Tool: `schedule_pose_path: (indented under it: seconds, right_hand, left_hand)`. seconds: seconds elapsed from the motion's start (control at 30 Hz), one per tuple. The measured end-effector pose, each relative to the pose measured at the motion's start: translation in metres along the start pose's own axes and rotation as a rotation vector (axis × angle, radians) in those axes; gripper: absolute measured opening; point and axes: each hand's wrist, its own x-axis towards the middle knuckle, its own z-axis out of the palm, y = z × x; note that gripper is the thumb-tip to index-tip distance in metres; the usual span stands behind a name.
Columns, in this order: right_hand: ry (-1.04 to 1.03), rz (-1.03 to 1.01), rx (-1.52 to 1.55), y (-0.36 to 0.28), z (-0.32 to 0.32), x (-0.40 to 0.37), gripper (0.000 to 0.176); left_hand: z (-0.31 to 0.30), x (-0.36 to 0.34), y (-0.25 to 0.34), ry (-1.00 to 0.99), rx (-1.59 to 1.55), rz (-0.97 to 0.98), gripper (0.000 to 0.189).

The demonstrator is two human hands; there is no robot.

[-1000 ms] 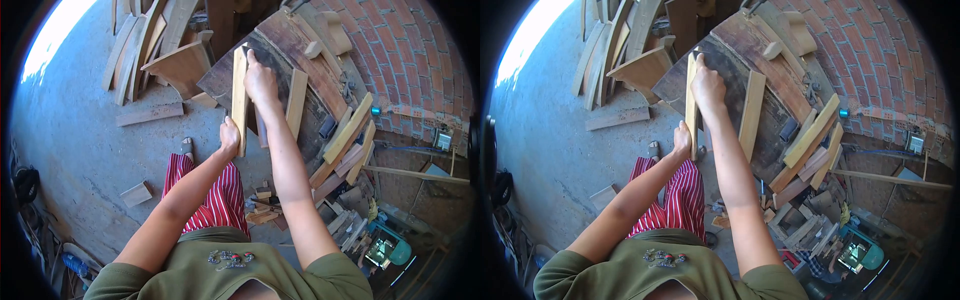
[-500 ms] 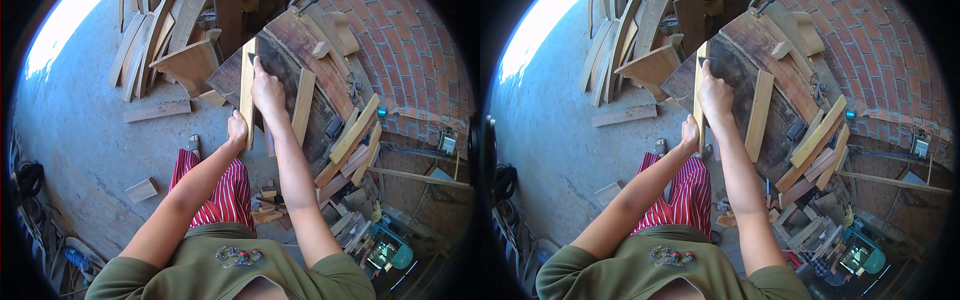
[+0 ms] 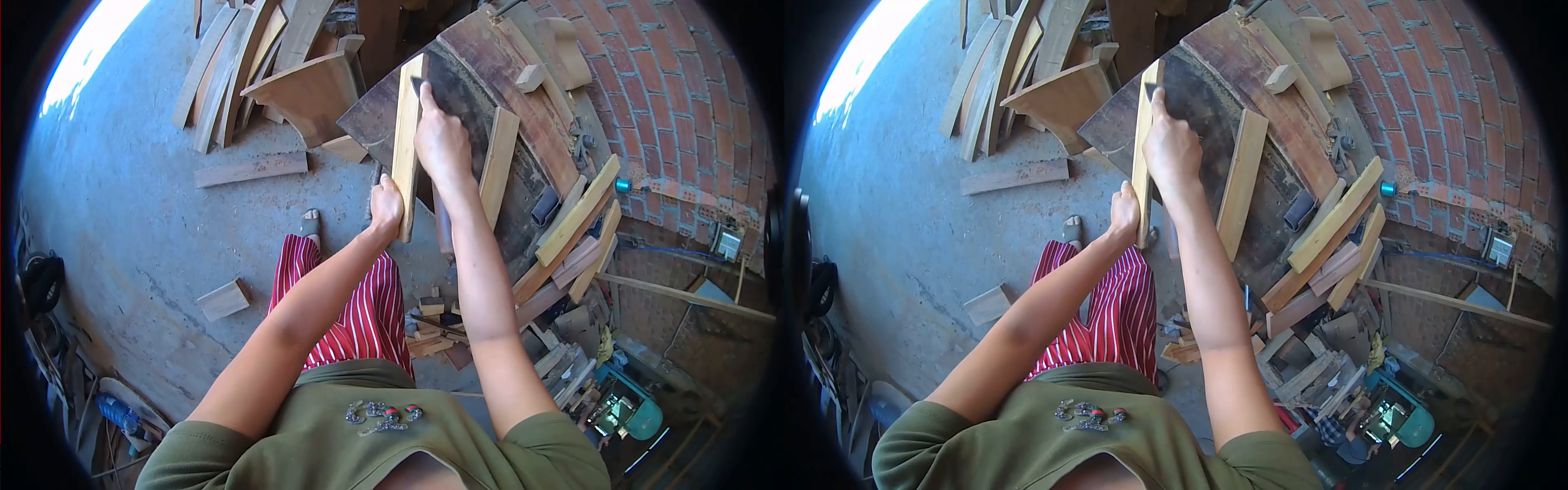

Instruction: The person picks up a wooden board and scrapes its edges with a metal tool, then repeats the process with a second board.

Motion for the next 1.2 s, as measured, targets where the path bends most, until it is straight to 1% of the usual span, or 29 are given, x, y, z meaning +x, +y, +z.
schedule_pose_path:
  seconds: [0.07,0.13,0.2,0.27,0.3,0.37,0.43,0.47,0.5,0.53,0.6,0.67,0.7,0.73,0.8,0.87,0.93,1.0,1.07,1.13,1.17,1.2]
  right_hand:
    - [0.068,-0.010,0.009,0.001,-0.001,0.032,0.052]
    - [0.074,-0.005,0.041,0.000,-0.001,0.045,0.052]
    - [0.057,0.009,0.033,0.004,0.003,0.029,0.053]
    - [0.003,0.028,-0.036,0.000,0.001,-0.004,0.054]
    - [-0.008,0.025,-0.041,0.002,0.001,-0.009,0.054]
    - [-0.004,0.010,-0.018,0.001,0.002,-0.002,0.053]
    - [0.082,-0.022,0.003,0.001,-0.001,0.029,0.053]
    - [0.087,-0.023,0.006,0.003,0.000,0.032,0.053]
    - [0.081,-0.013,0.012,0.002,0.001,0.034,0.053]
    - [0.076,-0.003,0.017,0.000,0.000,0.035,0.052]
    - [0.017,0.029,0.006,0.002,0.003,0.007,0.054]
    - [-0.061,0.063,-0.038,-0.002,0.000,-0.020,0.056]
    - [-0.045,0.029,-0.046,0.001,0.002,-0.017,0.056]
    - [-0.050,0.036,-0.044,0.003,0.005,-0.007,0.056]
    - [0.111,-0.037,0.014,0.006,0.006,0.026,0.056]
    - [0.155,-0.063,0.011,0.007,0.009,0.033,0.055]
    - [0.134,-0.046,0.021,0.007,0.010,0.014,0.056]
    - [0.018,0.017,-0.015,0.005,0.011,-0.029,0.057]
    - [-0.104,0.033,-0.016,0.006,0.005,-0.052,0.057]
    - [-0.008,-0.005,0.016,0.008,0.007,-0.031,0.056]
    - [0.041,0.001,0.023,0.008,0.006,-0.012,0.054]
    - [0.104,-0.021,0.056,0.010,0.007,0.011,0.052]
  left_hand:
    - [0.000,-0.015,0.014,0.013,-0.009,-0.028,0.066]
    - [-0.003,-0.013,0.013,-0.004,0.010,-0.032,0.066]
    - [-0.002,-0.006,0.007,0.006,0.031,-0.016,0.066]
    - [0.000,-0.008,0.004,0.009,-0.023,-0.074,0.066]
    - [-0.001,-0.010,0.005,-0.001,-0.013,-0.070,0.066]
    - [-0.008,-0.022,0.015,-0.003,-0.020,-0.072,0.066]
    - [-0.007,-0.031,0.023,-0.025,-0.020,-0.048,0.066]
    - [-0.005,-0.027,0.018,-0.025,-0.019,-0.043,0.066]
    - [-0.001,-0.014,0.002,0.012,-0.019,-0.037,0.066]
    - [-0.001,-0.011,0.002,0.048,-0.020,-0.029,0.066]
    - [0.000,-0.012,0.006,0.056,-0.024,-0.031,0.066]
    - [-0.003,-0.016,0.007,0.006,-0.008,-0.058,0.066]
    - [0.000,-0.006,-0.005,0.010,-0.006,-0.046,0.065]
    - [-0.004,-0.017,0.003,0.009,0.000,-0.052,0.065]
    - [-0.006,-0.034,0.022,0.000,-0.031,-0.029,0.065]
    - [-0.004,-0.024,0.013,0.001,-0.032,-0.028,0.065]
    - [0.002,-0.015,0.003,0.082,-0.045,-0.028,0.065]
    - [0.003,-0.006,-0.004,0.070,-0.058,-0.046,0.065]
    - [0.003,-0.009,-0.002,0.064,-0.082,-0.067,0.065]
    - [-0.002,-0.025,0.012,0.034,-0.032,-0.050,0.065]
    - [-0.005,-0.030,0.020,-0.019,-0.077,-0.089,0.065]
    - [-0.005,-0.025,0.014,-0.018,-0.071,-0.085,0.065]
